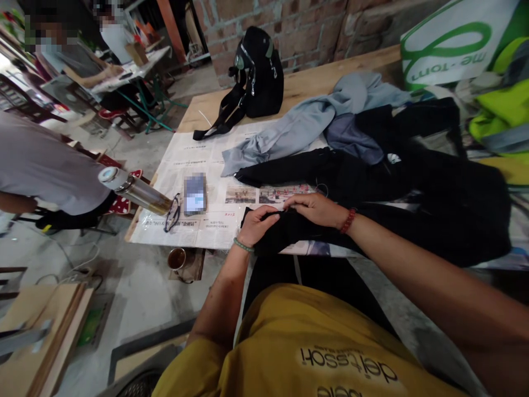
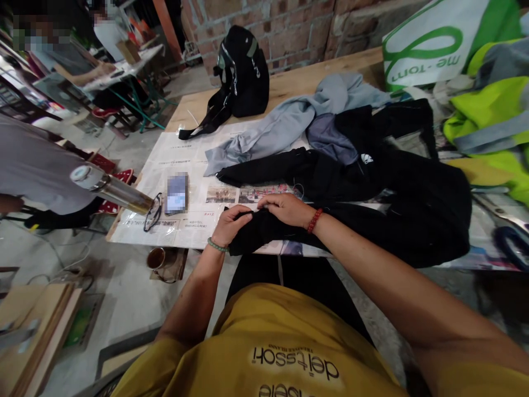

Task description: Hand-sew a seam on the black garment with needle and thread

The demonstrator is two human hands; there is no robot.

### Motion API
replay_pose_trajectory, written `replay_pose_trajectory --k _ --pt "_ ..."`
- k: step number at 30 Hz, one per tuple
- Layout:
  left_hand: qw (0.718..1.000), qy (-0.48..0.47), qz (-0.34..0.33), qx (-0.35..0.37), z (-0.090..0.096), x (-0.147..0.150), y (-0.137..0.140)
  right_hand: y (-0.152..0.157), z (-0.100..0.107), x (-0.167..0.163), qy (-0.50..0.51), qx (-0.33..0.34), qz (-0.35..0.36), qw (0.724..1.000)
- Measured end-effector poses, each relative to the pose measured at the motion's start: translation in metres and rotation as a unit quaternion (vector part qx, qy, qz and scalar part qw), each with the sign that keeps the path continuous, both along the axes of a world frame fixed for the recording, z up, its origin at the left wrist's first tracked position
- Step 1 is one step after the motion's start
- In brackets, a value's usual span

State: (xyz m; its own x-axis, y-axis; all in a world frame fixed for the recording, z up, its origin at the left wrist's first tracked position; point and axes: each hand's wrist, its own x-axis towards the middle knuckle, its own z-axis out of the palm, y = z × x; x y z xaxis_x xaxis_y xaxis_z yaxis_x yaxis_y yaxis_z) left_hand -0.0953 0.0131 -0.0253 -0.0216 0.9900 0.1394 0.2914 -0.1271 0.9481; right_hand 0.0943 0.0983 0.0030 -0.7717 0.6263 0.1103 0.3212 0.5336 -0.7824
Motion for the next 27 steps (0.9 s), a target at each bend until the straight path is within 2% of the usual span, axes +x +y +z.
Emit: replay_pose_trajectory --k 7,11,13,15,21,27 --pt "0.999 -0.004 -0.037 0.013 0.003 0.003 0.000 0.006 0.006 -0.012 0.041 -0.174 -0.050 0.983" --pt "0.999 -0.004 -0.038 0.026 0.003 0.005 -0.001 0.001 0.010 -0.018 0.101 -0.310 -0.076 0.942" --pt "0.999 -0.006 -0.033 0.032 0.003 0.005 -0.001 -0.002 0.012 -0.019 0.113 -0.347 -0.083 0.927" --pt "0.999 -0.007 -0.027 0.034 0.003 0.004 -0.001 -0.004 0.012 -0.020 0.114 -0.349 -0.082 0.927" --pt "0.999 -0.001 0.018 0.027 0.004 0.002 -0.002 -0.004 0.009 -0.034 0.093 -0.272 -0.122 0.950" --pt "0.999 0.005 0.000 0.041 0.003 0.004 -0.002 -0.007 0.001 -0.044 0.050 -0.220 -0.142 0.964"
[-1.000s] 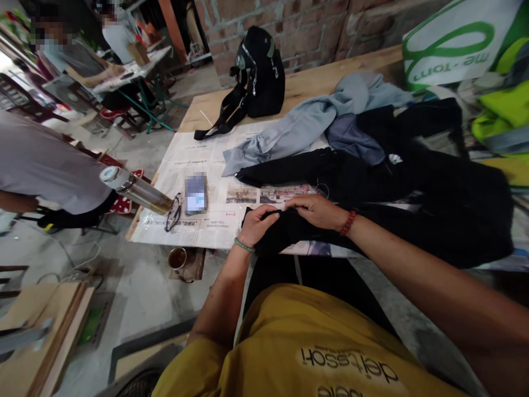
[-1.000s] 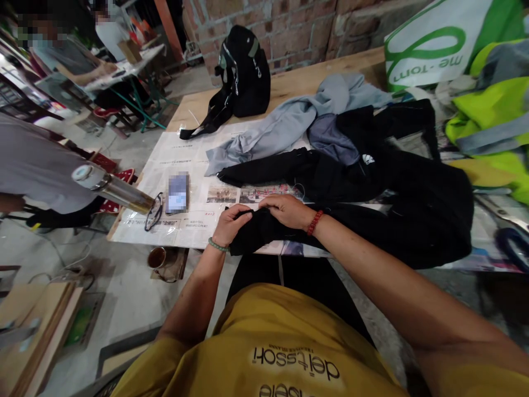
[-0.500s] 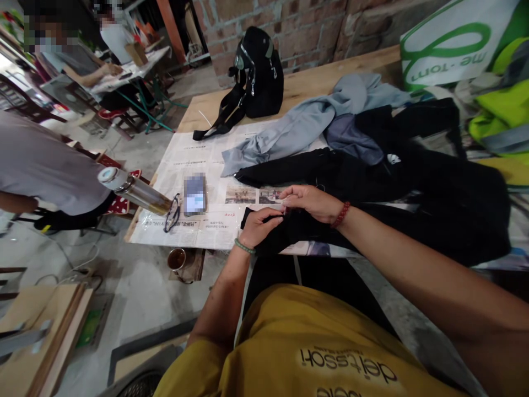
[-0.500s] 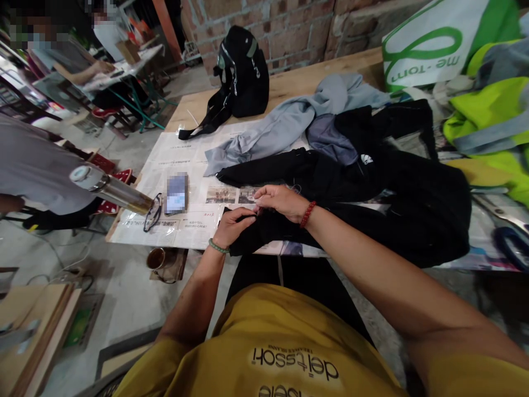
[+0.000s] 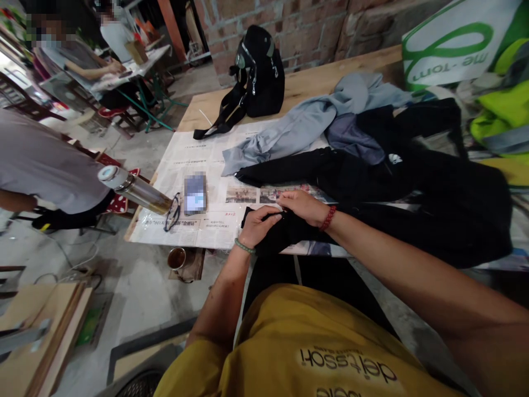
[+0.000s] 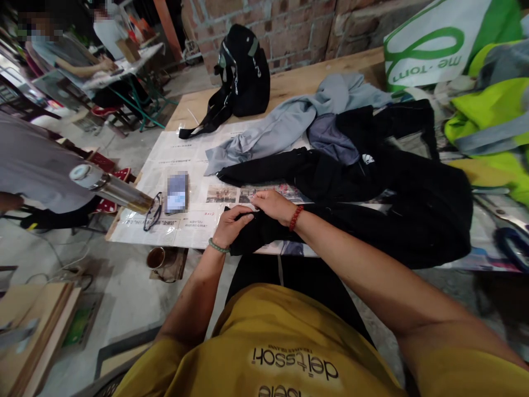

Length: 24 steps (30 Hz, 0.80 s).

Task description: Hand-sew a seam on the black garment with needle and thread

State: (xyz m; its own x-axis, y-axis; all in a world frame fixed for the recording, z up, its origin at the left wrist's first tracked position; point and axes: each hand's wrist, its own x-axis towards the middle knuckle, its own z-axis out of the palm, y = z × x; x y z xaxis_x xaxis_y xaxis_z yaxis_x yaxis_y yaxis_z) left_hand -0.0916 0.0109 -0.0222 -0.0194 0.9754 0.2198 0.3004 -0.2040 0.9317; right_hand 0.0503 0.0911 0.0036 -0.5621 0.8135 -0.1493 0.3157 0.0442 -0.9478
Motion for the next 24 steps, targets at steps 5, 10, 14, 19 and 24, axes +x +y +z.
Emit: replay_pose_trajectory --k 5,10,14,19,24 --pt "0.999 0.001 0.028 0.022 -0.001 0.001 0.001 -0.009 -0.001 0.002 -0.013 0.008 0.020 1.000" --pt "0.999 -0.009 0.054 -0.002 -0.002 -0.002 0.002 -0.009 0.005 0.006 -0.056 0.066 0.061 0.994" --pt "0.998 -0.022 0.055 -0.024 -0.003 -0.003 0.004 -0.003 0.010 0.020 -0.072 0.229 0.052 0.969" --pt "0.999 -0.020 0.045 -0.005 -0.002 -0.002 0.004 -0.025 0.006 0.045 -0.008 0.408 -0.147 0.901" --pt "1.000 -0.015 0.006 0.003 0.000 -0.002 0.003 -0.056 -0.011 0.046 -0.011 0.481 -0.030 0.876"
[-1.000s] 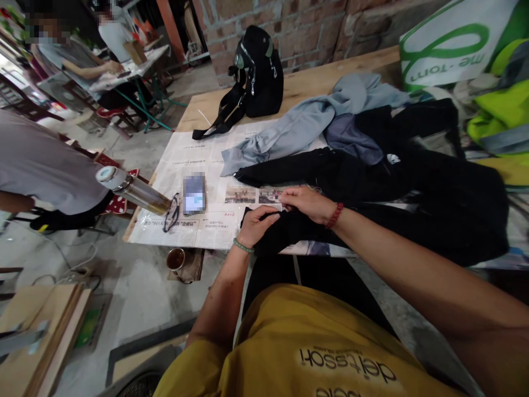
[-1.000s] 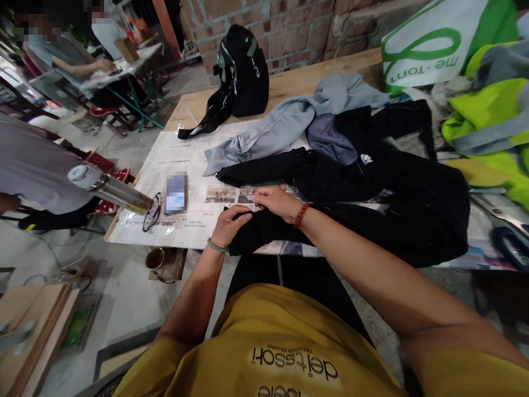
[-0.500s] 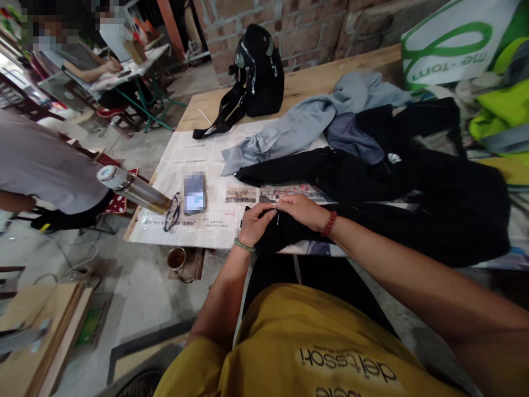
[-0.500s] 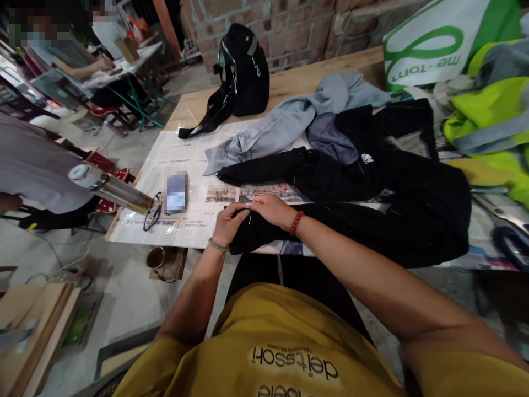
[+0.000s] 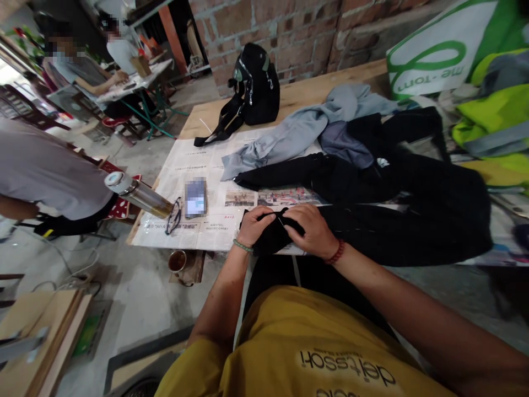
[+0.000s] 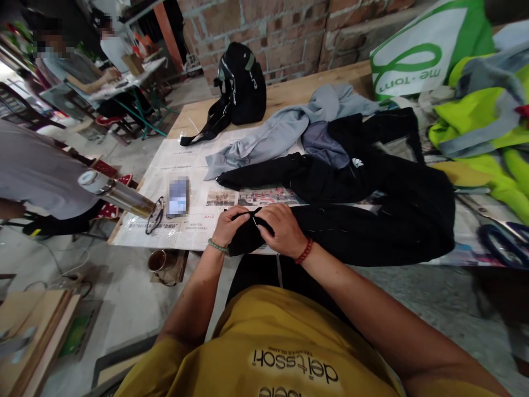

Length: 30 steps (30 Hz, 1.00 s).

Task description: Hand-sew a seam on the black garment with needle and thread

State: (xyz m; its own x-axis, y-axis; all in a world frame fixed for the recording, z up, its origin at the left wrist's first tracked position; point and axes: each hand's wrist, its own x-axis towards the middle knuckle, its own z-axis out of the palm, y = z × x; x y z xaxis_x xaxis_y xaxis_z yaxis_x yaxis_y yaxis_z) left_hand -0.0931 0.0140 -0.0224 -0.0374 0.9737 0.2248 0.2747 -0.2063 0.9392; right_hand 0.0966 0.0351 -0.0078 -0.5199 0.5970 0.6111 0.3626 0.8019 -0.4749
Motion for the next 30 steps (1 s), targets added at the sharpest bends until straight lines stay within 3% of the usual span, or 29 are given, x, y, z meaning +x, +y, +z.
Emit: replay_pose_trajectory --k 3,11,19,27,30 --pt "1.000 -0.004 -0.005 -0.010 0.001 0.000 -0.001 -0.001 -0.010 -0.009 -0.009 0.009 -0.006 1.000" --pt "1.000 0.008 -0.017 -0.015 0.001 0.003 -0.004 0.004 -0.019 -0.013 0.046 -0.045 -0.026 0.998" --pt "0.999 0.032 -0.017 -0.009 0.003 0.007 -0.008 0.000 -0.020 -0.012 0.018 -0.002 -0.020 1.000" --pt "0.999 0.045 -0.021 0.017 0.007 0.011 -0.014 -0.007 -0.016 -0.010 0.034 -0.038 -0.021 0.998" --pt "0.999 0.048 -0.018 0.005 0.009 0.014 -0.015 -0.011 -0.012 -0.008 0.022 -0.016 -0.045 0.999"
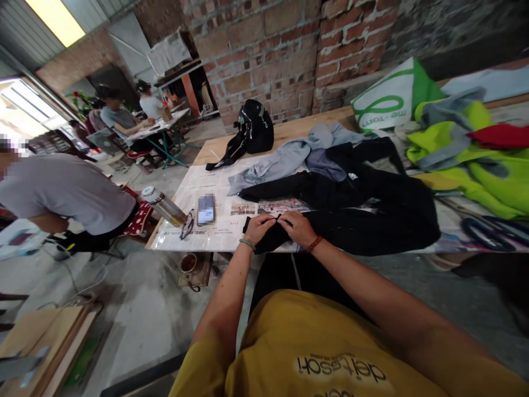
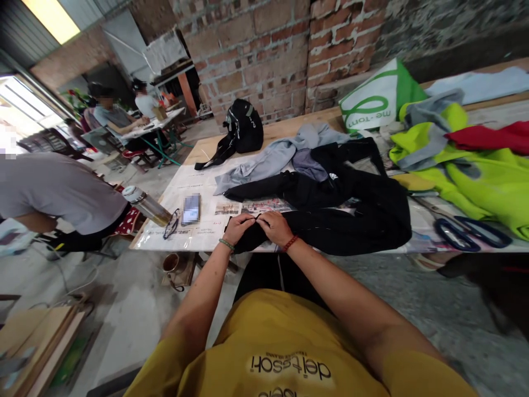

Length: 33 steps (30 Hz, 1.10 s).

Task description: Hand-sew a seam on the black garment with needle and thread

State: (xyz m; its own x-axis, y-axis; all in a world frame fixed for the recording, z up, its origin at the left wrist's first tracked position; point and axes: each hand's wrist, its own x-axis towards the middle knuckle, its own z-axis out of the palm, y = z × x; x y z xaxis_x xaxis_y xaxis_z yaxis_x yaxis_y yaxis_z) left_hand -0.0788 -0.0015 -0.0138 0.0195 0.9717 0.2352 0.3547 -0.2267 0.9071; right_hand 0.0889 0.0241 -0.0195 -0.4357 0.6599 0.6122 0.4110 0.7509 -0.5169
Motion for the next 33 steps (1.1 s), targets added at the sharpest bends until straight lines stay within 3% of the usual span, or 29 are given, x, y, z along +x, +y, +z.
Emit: replay_pose_trajectory --k 3,6,9,11,14,16,19,23,33 --pt "0.999 0.046 0.015 -0.012 0.007 0.006 0.000 -0.003 0.007 0.004 -0.014 0.054 -0.055 0.997" --pt "0.986 0.161 0.004 -0.030 0.021 0.014 -0.001 -0.006 0.015 0.008 -0.030 0.080 -0.058 0.995" --pt "0.960 0.280 0.011 0.014 0.036 0.026 -0.007 -0.012 0.018 0.009 0.013 0.049 -0.023 0.998" --pt "0.951 0.303 0.036 0.051 0.037 0.033 -0.014 -0.017 0.015 0.008 0.099 -0.029 -0.023 0.994" --pt "0.970 0.235 0.061 0.023 0.025 0.041 -0.023 -0.023 0.005 0.006 0.213 -0.194 -0.053 0.956" --pt "0.983 0.163 0.087 -0.004 0.013 0.044 -0.028 -0.026 -0.001 0.005 0.229 -0.250 -0.057 0.939" --pt "0.988 0.101 0.114 0.011 0.001 0.044 -0.031 -0.027 -0.006 0.005 0.218 -0.260 -0.048 0.939" --pt "0.990 0.100 0.095 0.025 -0.002 0.040 -0.034 -0.028 -0.008 0.004 0.227 -0.276 -0.054 0.932" --pt "0.991 0.103 0.090 -0.001 -0.004 0.033 -0.035 -0.030 -0.014 -0.007 0.310 -0.346 -0.088 0.881"
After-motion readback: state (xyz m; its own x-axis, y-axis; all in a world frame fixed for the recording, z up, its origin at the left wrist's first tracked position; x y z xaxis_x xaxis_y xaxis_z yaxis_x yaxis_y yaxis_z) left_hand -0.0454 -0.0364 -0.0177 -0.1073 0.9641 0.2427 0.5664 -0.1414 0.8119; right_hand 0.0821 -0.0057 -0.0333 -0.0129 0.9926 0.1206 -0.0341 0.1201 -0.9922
